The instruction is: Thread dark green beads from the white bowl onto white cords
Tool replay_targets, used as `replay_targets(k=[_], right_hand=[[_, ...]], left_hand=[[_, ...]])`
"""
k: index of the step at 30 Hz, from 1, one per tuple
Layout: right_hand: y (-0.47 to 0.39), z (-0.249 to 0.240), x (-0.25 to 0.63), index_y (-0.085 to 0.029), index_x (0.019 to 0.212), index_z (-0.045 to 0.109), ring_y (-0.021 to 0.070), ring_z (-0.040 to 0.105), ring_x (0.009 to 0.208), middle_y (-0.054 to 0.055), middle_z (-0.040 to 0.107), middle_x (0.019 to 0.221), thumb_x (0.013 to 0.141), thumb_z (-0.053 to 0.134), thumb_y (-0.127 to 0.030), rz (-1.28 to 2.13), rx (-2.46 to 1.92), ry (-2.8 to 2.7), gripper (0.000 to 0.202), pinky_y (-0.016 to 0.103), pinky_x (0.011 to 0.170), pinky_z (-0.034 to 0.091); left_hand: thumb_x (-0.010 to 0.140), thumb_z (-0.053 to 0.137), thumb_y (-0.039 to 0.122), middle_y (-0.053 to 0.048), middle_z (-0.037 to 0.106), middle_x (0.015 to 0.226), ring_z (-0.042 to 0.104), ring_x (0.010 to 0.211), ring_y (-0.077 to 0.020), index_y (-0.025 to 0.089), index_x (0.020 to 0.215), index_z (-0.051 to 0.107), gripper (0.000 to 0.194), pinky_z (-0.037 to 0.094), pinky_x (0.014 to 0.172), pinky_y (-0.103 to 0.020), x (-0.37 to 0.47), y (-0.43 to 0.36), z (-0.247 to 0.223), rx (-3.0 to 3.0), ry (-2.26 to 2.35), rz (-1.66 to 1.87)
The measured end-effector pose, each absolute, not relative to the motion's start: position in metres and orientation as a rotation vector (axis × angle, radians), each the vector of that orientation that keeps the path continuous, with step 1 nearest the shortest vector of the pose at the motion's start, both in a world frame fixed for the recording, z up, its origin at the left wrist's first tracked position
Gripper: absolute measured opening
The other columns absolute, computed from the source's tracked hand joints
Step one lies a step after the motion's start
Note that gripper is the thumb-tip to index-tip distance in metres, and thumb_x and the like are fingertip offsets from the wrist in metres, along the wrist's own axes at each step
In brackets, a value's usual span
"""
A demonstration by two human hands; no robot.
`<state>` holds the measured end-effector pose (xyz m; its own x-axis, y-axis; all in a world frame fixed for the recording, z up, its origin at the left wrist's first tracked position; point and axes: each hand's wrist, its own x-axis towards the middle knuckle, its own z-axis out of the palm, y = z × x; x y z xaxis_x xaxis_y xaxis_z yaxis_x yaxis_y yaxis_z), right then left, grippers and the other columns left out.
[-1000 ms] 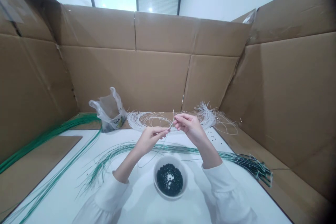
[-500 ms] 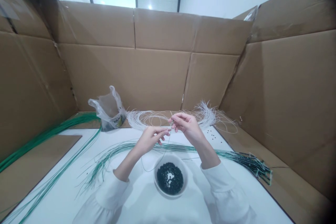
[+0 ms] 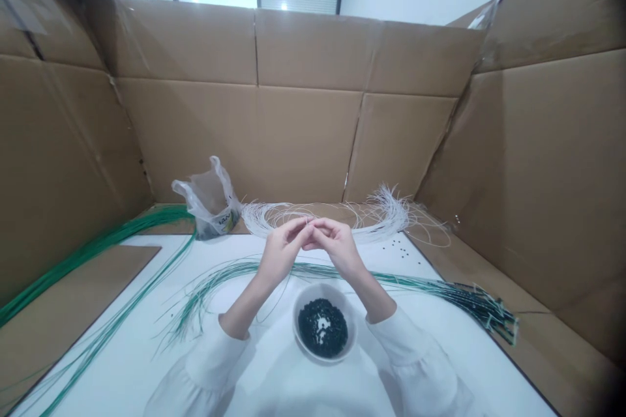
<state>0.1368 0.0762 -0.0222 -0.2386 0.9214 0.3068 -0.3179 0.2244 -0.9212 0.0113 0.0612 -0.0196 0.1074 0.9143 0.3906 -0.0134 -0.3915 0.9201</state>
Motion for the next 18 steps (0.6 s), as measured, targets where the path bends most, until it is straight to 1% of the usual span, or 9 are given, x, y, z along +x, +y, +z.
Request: replay_targets(k=[2,4,8,11,13,15,18], right_hand=[[0.074,-0.025,0.131,-0.014,0.075,0.062,0.0148,0.063,0.055,0.001,0.065,0.062,0.064,0.067,-0.038,1.313,-0.636,-1.292,0.027,0.031,0.059,0.056],[0.072,-0.027,0.127,-0.014,0.075,0.061,0.0156,0.063,0.055,0.001,0.065,0.062,0.065,0.066,-0.04,1.298,-0.638,-1.278,0.028,0.032,0.058,0.056],[0.07,-0.026,0.129,-0.015,0.076,0.06,0.0162,0.063,0.062,0.003,0.066,0.067,0.066,0.065,-0.038,1.205,-0.67,-1.237,0.025,0.03,0.06,0.055],[0.071,-0.025,0.133,-0.014,0.076,0.059,0.0148,0.062,0.062,0.003,0.065,0.067,0.066,0.065,-0.035,1.145,-0.71,-1.201,0.023,0.029,0.06,0.054],[0.072,-0.024,0.136,-0.015,0.075,0.057,0.0137,0.06,0.057,0.001,0.064,0.064,0.064,0.066,-0.034,1.161,-0.732,-1.204,0.024,0.028,0.055,0.053],[0.073,-0.024,0.138,-0.015,0.073,0.056,0.0132,0.059,0.054,0.0,0.061,0.06,0.063,0.067,-0.034,1.173,-0.771,-1.23,0.024,0.025,0.048,0.051],[0.073,-0.021,0.14,-0.014,0.067,0.056,0.012,0.056,0.051,0.0,0.058,0.057,0.062,0.065,-0.03,1.119,-0.853,-1.292,0.02,0.019,0.037,0.041]], left_hand=[[0.073,0.059,0.034,-0.011,0.066,0.099,0.059,0.094,-0.0234,0.012,0.095,0.065,0.032,0.046,0.085,-0.034,0.013,0.061,-0.022,1.471,0.933,1.457],[0.07,0.063,0.034,-0.01,0.066,0.096,0.06,0.092,-0.0232,0.011,0.092,0.066,0.031,0.047,0.083,-0.034,0.015,0.062,-0.024,1.367,0.931,1.496],[0.067,0.065,0.033,-0.009,0.066,0.094,0.062,0.083,-0.0197,0.013,0.097,0.062,0.036,0.049,0.076,-0.034,0.019,0.061,-0.024,1.176,0.851,1.412],[0.069,0.063,0.034,-0.008,0.066,0.085,0.061,0.068,-0.0143,0.012,0.097,0.061,0.036,0.049,0.064,-0.027,0.018,0.059,-0.023,1.208,0.864,1.305],[0.07,0.062,0.036,-0.007,0.066,0.077,0.057,0.059,-0.0115,0.01,0.093,0.063,0.035,0.045,0.056,-0.023,0.016,0.059,-0.023,1.316,0.96,1.288],[0.071,0.06,0.038,-0.006,0.067,0.075,0.056,0.06,-0.012,0.01,0.09,0.065,0.034,0.043,0.056,-0.022,0.012,0.059,-0.023,1.427,1.042,1.283],[0.072,0.058,0.038,-0.006,0.068,0.079,0.057,0.069,-0.0148,0.012,0.085,0.068,0.031,0.042,0.063,-0.022,0.007,0.061,-0.022,1.582,1.125,1.292]])
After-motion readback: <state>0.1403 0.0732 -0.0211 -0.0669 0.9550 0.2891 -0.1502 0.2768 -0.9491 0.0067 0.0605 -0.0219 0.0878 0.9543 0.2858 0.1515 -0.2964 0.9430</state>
